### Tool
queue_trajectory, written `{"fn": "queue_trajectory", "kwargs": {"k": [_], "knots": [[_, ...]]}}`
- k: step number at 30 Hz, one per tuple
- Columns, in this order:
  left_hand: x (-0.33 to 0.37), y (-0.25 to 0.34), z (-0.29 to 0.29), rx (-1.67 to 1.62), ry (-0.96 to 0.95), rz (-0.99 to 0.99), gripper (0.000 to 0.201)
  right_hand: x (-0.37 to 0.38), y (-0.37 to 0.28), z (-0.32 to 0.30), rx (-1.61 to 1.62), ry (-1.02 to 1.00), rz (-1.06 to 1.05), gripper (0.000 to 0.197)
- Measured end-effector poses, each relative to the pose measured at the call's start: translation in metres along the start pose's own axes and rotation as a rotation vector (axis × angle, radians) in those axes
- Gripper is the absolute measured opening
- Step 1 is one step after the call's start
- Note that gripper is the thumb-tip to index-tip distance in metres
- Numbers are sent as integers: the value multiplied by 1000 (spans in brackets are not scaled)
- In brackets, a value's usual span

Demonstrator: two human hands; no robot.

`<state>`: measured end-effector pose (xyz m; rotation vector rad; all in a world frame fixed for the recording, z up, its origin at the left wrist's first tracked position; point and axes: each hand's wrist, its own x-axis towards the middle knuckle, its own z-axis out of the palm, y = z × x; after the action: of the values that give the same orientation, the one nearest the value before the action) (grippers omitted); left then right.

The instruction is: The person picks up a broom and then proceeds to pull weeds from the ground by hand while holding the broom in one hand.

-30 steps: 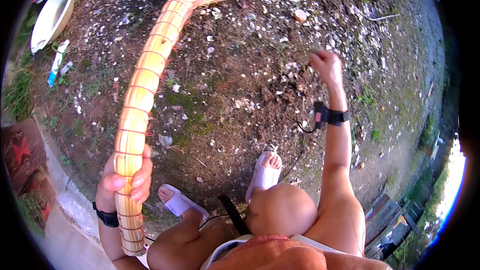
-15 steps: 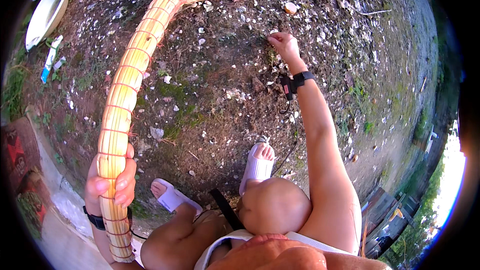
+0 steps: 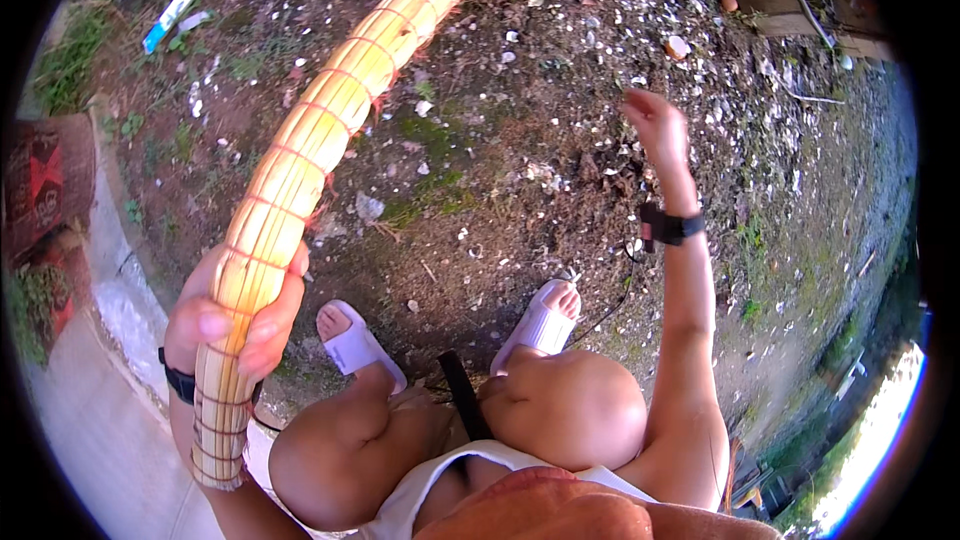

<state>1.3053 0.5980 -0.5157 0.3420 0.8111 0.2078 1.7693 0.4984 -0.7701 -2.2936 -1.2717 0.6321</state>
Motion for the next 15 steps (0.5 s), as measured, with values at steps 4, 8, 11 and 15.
{"fn": "queue_trajectory", "kwargs": {"k": [4,8,11,15], "knots": [[-14,3,-14,-80,-16,-10,69,4,-139,110,197,-255,-504,40],[-15,-1,-29,-140,-93,-16,68,21,-180,188,-8,-276,-657,34],[-12,-8,-41,-145,-130,-13,67,27,-168,202,-208,-254,-696,34],[-29,-10,-60,-267,-146,-28,67,7,-194,189,50,-191,-591,26]]}}
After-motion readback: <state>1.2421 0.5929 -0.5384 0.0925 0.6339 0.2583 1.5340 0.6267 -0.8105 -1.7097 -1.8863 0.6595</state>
